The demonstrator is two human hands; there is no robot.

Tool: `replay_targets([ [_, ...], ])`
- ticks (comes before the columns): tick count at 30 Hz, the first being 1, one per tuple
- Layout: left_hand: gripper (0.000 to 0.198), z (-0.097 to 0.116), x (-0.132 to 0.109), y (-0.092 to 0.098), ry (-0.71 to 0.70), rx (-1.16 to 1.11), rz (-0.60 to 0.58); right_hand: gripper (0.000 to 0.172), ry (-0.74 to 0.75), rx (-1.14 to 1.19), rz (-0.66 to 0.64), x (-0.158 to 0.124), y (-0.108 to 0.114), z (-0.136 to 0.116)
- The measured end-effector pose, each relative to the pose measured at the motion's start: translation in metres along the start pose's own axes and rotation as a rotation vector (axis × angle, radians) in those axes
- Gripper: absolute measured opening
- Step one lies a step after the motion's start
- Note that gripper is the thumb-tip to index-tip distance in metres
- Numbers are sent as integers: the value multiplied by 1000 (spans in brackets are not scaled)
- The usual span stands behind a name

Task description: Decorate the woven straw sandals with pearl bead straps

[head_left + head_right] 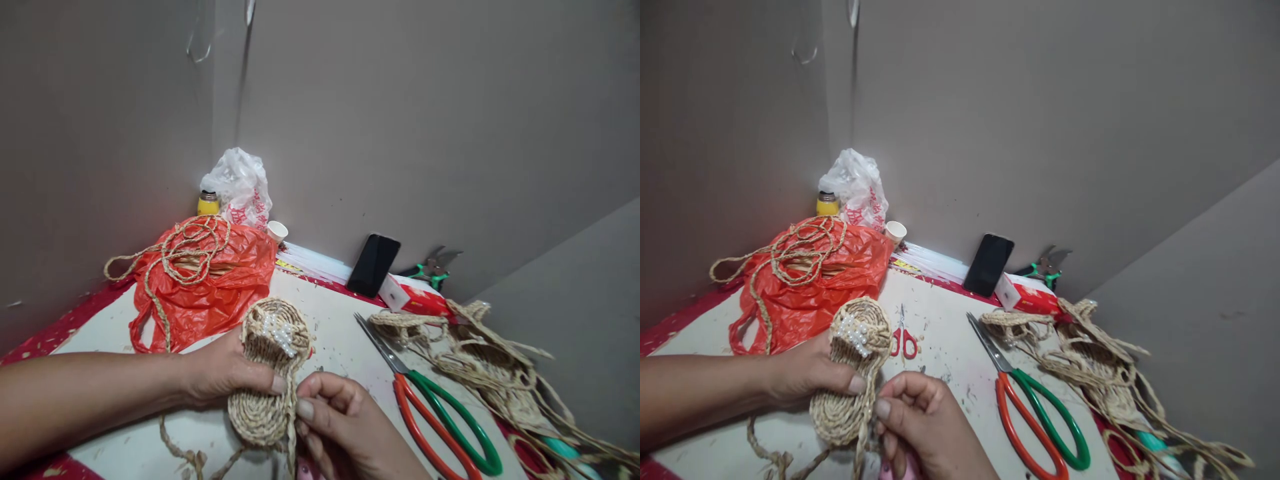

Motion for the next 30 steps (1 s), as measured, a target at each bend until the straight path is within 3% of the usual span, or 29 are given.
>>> replay_targets([
  [7,24,2,1,0,-28,47,-14,18,-14,37,-66,-4,-6,-3],
  [19,25,-1,1,-7,27,7,-117,27,-29,-6,-71,0,1,5],
  [25,25,1,1,-6,-11,74,-134,28,53,-88,57,-6,14,-2],
  [30,22,6,1,-10,-29,90,-152,26,-32,-65,-4,-13,1,-2],
])
Point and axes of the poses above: each hand's wrist, its own x-axis towards the middle knuckle, its own y-axis out of the back of the hand, z = x × y, the point moved 6 cm from there along x, towards the middle knuckle, and after that the axes turned 6 degrees about -z, right-handed, at the moved point
